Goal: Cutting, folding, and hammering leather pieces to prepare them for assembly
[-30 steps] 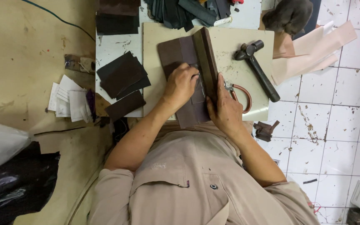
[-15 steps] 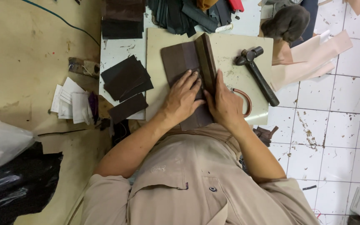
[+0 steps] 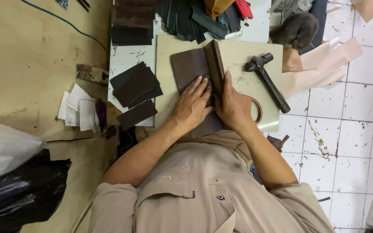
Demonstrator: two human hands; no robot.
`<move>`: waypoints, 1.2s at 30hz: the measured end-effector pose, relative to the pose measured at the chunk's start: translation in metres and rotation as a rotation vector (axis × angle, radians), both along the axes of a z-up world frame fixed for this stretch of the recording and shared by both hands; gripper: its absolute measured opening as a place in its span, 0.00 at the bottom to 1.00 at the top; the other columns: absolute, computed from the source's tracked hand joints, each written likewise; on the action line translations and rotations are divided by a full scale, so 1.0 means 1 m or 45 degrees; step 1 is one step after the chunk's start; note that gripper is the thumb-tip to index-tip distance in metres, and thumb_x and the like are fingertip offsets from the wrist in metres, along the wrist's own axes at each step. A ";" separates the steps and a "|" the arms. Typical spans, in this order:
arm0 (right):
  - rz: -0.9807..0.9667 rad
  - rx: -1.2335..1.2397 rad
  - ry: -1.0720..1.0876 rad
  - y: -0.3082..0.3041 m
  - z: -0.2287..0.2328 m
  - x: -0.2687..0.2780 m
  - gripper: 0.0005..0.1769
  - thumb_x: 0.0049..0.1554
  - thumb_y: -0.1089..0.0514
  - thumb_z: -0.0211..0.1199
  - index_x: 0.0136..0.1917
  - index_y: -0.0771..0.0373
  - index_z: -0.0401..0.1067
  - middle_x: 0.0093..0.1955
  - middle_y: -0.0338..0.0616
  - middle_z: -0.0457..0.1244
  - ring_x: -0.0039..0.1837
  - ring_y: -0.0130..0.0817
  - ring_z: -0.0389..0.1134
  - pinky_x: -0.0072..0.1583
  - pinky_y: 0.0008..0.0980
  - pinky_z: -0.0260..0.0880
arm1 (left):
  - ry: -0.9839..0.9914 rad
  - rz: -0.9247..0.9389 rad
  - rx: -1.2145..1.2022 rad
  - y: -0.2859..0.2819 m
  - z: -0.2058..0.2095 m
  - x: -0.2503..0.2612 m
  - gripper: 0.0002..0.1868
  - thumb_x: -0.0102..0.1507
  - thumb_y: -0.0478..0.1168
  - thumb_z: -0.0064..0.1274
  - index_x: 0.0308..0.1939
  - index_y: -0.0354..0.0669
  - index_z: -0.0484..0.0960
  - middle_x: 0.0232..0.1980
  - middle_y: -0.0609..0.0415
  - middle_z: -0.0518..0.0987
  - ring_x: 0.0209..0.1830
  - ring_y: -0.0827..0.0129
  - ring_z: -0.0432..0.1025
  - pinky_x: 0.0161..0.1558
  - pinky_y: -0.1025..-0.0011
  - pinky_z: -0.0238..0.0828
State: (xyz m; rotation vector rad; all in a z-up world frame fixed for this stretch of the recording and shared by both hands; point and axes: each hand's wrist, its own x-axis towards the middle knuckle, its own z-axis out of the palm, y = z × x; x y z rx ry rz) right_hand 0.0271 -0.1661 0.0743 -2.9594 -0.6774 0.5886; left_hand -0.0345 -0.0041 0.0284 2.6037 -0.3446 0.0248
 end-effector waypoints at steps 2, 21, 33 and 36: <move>-0.049 0.046 0.079 -0.002 0.019 -0.014 0.58 0.55 0.45 0.63 0.85 0.64 0.32 0.64 0.62 0.66 0.54 0.65 0.72 0.53 0.63 0.72 | -0.004 0.012 0.013 0.000 0.000 0.000 0.37 0.63 0.50 0.62 0.69 0.29 0.72 0.74 0.29 0.65 0.79 0.37 0.53 0.76 0.48 0.52; 0.000 1.189 0.427 -0.049 0.027 -0.026 0.43 0.51 0.66 0.74 0.76 0.69 0.61 0.67 0.63 0.60 0.67 0.59 0.65 0.57 0.48 0.73 | 0.035 0.083 -0.001 0.001 0.010 -0.002 0.29 0.63 0.54 0.58 0.61 0.37 0.82 0.74 0.36 0.69 0.81 0.40 0.50 0.79 0.41 0.34; 0.481 0.535 -0.813 -0.007 -0.014 -0.077 0.40 0.58 0.31 0.60 0.68 0.66 0.73 0.61 0.65 0.66 0.50 0.54 0.68 0.48 0.46 0.69 | -0.064 0.188 0.019 0.024 0.030 -0.031 0.31 0.73 0.39 0.43 0.79 0.30 0.58 0.84 0.34 0.46 0.84 0.39 0.33 0.79 0.45 0.25; 0.518 0.502 -0.688 -0.002 -0.015 -0.059 0.40 0.58 0.26 0.56 0.59 0.64 0.79 0.53 0.63 0.70 0.46 0.52 0.72 0.42 0.45 0.72 | -0.080 -0.080 0.047 0.028 0.024 -0.030 0.59 0.52 0.69 0.60 0.76 0.32 0.63 0.83 0.40 0.54 0.85 0.42 0.38 0.80 0.42 0.21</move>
